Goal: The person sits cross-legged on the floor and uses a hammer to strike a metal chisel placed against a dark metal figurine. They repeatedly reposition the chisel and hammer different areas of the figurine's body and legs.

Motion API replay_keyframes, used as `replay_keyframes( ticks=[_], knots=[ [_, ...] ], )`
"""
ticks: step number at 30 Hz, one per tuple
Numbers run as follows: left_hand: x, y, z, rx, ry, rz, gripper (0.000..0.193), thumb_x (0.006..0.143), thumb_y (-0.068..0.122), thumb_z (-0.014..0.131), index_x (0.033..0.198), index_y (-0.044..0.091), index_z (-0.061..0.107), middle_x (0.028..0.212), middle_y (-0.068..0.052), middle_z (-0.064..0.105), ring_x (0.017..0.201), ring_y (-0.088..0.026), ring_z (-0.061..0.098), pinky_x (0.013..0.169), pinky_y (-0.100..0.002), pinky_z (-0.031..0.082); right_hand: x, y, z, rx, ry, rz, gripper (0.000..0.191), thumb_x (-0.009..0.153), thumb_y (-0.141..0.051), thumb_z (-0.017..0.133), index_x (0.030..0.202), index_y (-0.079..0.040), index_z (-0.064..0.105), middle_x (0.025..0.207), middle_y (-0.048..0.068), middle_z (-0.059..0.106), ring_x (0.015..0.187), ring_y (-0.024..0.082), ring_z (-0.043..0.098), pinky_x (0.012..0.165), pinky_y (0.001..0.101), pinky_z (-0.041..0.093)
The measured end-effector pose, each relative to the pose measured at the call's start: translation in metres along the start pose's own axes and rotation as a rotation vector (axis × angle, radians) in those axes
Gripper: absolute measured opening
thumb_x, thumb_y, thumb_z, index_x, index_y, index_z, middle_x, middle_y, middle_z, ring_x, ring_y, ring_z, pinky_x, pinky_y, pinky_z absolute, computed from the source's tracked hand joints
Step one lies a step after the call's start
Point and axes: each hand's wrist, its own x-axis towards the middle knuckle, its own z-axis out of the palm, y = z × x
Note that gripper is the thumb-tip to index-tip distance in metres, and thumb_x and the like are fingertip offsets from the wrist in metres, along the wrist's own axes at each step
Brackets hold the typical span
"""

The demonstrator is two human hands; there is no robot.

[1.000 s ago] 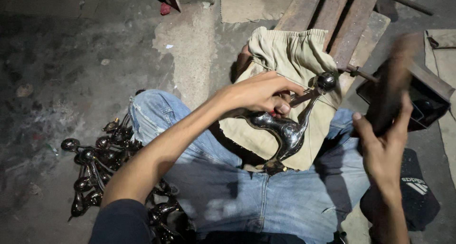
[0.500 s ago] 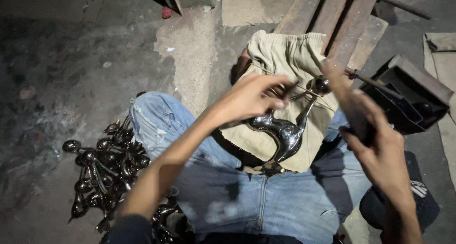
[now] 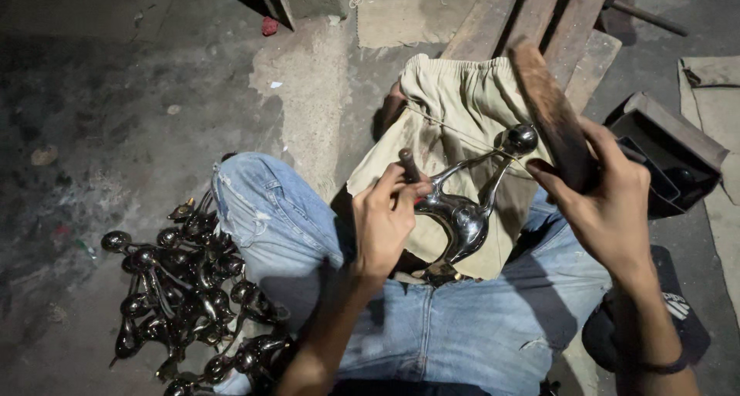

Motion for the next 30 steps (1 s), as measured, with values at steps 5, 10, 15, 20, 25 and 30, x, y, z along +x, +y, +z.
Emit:
replay_keyframes(
  ticks=[5,10,15,20,25,30],
  knots=[
    [-0.007,-0.002,0.003,0.077,0.071,0.062,0.009,0.095,-0.004,0.061,0.100,0.001,0.067,0.092,-0.011,0.079,0.085,-0.018,0.080,0.071,-0.031,0.061,0.029,-0.023,-0.011,-0.148,-0.072,-0.231,0.062,0.088,-0.010,0.081,0.146,-0.004,0.061,0.115,0.019,0.076,0.097,0.025,0.076,0.080,0.0343,0.060],
    [-0.014,-0.018,0.010,0.046,0.117,0.115,0.010,0.097,-0.003,0.059,0.101,0.002,0.066,0.093,-0.010,0.078,0.086,-0.018,0.079,0.076,-0.030,0.063,0.043,-0.043,-0.004,0.038,-0.013,-0.436,0.058,0.098,-0.010,0.073,0.150,-0.010,0.048,0.119,0.018,0.071,0.105,0.026,0.073,0.087,0.0363,0.061],
    [-0.023,-0.038,0.016,0.247,0.159,0.180,0.015,0.093,-0.001,0.061,0.105,0.004,0.070,0.097,-0.014,0.078,0.083,-0.026,0.078,0.072,-0.034,0.062,0.049,-0.063,0.012,-0.693,-0.190,-0.721,0.070,0.097,-0.012,0.058,0.159,-0.038,0.036,0.116,0.010,0.075,0.082,0.019,0.075,0.052,0.0254,0.054],
    [-0.038,-0.044,0.022,0.320,0.291,0.145,0.033,0.076,0.000,0.064,0.108,0.001,0.071,0.095,-0.021,0.073,0.083,-0.039,0.073,0.074,-0.043,0.059,0.049,-0.085,0.025,-0.750,-0.338,-0.714,0.072,0.105,-0.011,0.050,0.164,-0.044,0.024,0.102,0.008,0.065,0.071,0.019,0.066,0.050,0.0286,0.052],
    [-0.034,-0.037,0.024,0.186,0.306,0.221,0.018,0.093,0.007,0.073,0.110,0.002,0.070,0.098,-0.018,0.076,0.085,-0.033,0.076,0.076,-0.038,0.060,0.041,-0.096,0.023,-0.748,-0.264,-0.795,0.071,0.098,-0.025,0.053,0.161,-0.046,0.026,0.114,0.014,0.065,0.071,0.024,0.067,0.046,0.0334,0.050],
    [-0.020,-0.027,0.006,0.129,0.151,-0.067,0.016,0.087,0.001,0.070,0.103,-0.002,0.071,0.089,-0.016,0.077,0.073,-0.024,0.076,0.068,-0.035,0.060,0.037,-0.083,0.007,-0.909,-0.372,-0.572,0.092,0.087,0.004,0.062,0.161,-0.043,0.030,0.119,0.015,0.070,0.084,0.025,0.074,0.076,0.0415,0.059]
  ],
)
